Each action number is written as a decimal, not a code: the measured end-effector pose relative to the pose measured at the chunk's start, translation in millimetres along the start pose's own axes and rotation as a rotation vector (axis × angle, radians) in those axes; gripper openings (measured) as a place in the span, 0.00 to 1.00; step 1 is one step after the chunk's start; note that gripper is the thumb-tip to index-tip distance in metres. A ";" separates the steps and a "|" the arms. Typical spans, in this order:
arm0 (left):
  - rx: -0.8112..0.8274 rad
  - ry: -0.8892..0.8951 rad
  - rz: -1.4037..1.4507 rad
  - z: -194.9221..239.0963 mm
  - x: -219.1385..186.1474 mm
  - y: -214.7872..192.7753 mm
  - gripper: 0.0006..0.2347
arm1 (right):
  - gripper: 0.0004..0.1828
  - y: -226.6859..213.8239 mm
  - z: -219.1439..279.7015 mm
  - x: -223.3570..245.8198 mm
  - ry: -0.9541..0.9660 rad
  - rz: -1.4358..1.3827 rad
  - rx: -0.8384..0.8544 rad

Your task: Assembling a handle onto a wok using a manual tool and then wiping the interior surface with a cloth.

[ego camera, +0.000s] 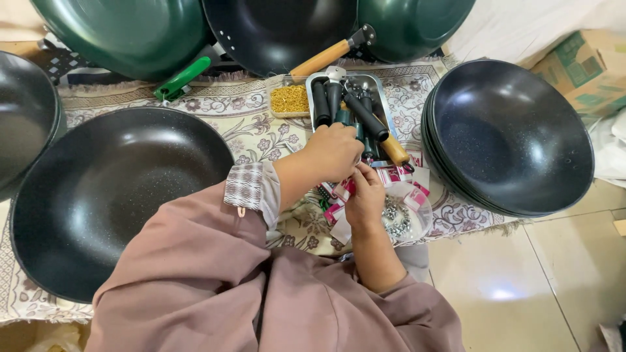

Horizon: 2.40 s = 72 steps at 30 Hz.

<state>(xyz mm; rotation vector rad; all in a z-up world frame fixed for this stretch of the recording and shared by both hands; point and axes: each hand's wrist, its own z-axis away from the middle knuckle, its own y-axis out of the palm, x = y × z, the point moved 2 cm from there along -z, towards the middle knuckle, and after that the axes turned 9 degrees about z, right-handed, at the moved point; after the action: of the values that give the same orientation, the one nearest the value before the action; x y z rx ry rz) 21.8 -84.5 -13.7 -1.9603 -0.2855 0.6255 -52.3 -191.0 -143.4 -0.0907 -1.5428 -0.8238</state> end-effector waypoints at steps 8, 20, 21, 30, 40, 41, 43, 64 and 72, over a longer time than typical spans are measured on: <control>-0.067 0.060 0.041 -2.8 -4.9 -10.0 0.05 | 0.12 10.3 16.9 12.3 -0.010 0.007 0.008; -0.025 0.303 -0.049 0.1 -0.7 14.5 0.10 | 0.14 10.1 31.3 10.9 -0.154 0.114 -0.017; -0.020 0.315 -0.076 0.3 -2.7 11.0 0.10 | 0.15 6.9 30.1 7.9 -0.163 0.074 -0.013; 0.076 0.183 0.148 -1.3 -9.2 -12.9 0.03 | 0.09 -5.7 41.9 17.3 -0.289 0.370 0.059; 0.069 0.147 0.291 4.3 -5.8 -13.9 0.04 | 0.07 -16.1 44.0 49.3 -0.444 0.566 0.128; 0.085 0.131 0.290 5.0 -6.0 -15.5 0.05 | 0.07 -19.7 42.7 50.9 -0.493 0.616 0.122; 0.099 0.113 0.292 5.5 -3.6 -14.9 0.05 | 0.07 -16.9 42.4 61.2 -0.542 0.669 0.119; 0.084 0.007 0.448 4.1 13.6 3.5 0.09 | 0.08 -0.6 42.3 84.8 -0.904 0.732 0.157; 0.068 -0.015 0.538 7.5 13.8 -9.7 0.08 | 0.09 -9.6 41.6 66.6 -0.776 0.701 0.175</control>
<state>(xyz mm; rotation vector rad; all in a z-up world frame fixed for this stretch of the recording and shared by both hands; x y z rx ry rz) 30.0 -68.1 -11.9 -1.9714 0.2644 0.9777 -103.8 -202.9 -84.6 -0.8511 -2.0929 -0.0657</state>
